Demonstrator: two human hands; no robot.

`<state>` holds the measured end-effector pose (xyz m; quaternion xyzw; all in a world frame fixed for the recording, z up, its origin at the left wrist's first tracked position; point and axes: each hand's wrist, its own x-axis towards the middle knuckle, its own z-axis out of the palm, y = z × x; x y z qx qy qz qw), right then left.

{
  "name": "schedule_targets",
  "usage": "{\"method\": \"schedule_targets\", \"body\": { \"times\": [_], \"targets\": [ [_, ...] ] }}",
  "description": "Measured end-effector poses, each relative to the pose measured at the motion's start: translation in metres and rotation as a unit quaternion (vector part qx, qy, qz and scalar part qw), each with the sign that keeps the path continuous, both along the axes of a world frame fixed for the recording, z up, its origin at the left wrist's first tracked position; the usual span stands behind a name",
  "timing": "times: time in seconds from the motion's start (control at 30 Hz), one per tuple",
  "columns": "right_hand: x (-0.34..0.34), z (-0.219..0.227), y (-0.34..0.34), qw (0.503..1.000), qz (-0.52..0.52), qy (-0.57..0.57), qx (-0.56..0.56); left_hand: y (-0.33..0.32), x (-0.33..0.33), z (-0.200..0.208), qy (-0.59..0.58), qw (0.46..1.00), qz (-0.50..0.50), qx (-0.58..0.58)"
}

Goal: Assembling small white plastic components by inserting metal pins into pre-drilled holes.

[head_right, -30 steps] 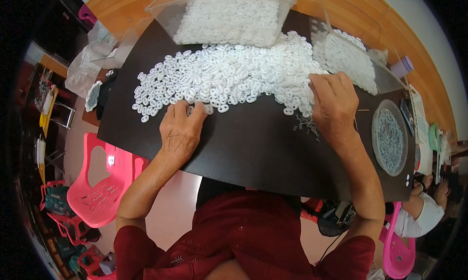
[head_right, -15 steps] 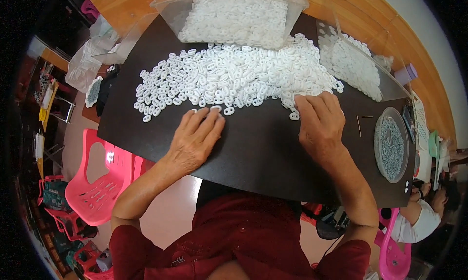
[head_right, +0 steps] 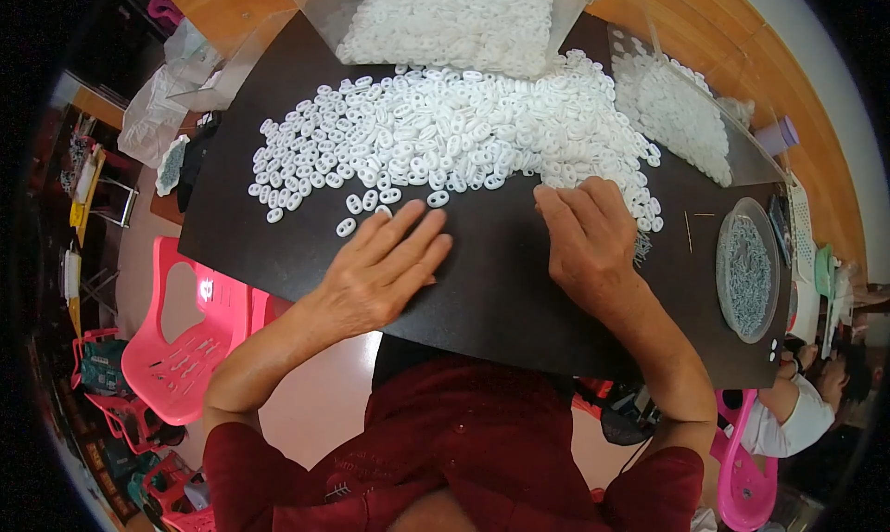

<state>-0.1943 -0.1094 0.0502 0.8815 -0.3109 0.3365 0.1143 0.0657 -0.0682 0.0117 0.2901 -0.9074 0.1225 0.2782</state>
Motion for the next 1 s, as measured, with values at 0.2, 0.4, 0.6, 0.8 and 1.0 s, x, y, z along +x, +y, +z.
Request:
{"method": "schedule_targets", "body": {
  "times": [0.2, 0.4, 0.6, 0.8, 1.0],
  "targets": [
    [-0.002, -0.001, 0.003, 1.000, 0.010, 0.000, 0.001, -0.018, 0.003, -0.007, -0.029, 0.999, 0.005, 0.026],
    [-0.010, -0.010, 0.006, 1.000, 0.006, -0.005, 0.008, -0.018, 0.040, -0.005, -0.040, 0.998, 0.032, -0.040],
    [-0.002, -0.010, 0.008, 1.000, 0.015, 0.002, 0.019, -0.021, 0.043, 0.004, -0.018, 0.997, 0.077, 0.002],
    [0.009, -0.017, 0.009, 0.999, 0.031, -0.011, 0.022, -0.025, 0.063, -0.002, -0.022, 0.996, 0.079, 0.034],
    [0.047, -0.032, -0.006, 0.997, 0.046, -0.053, 0.034, -0.025, 0.068, -0.004, -0.009, 0.997, 0.079, 0.009]
  ]
}}
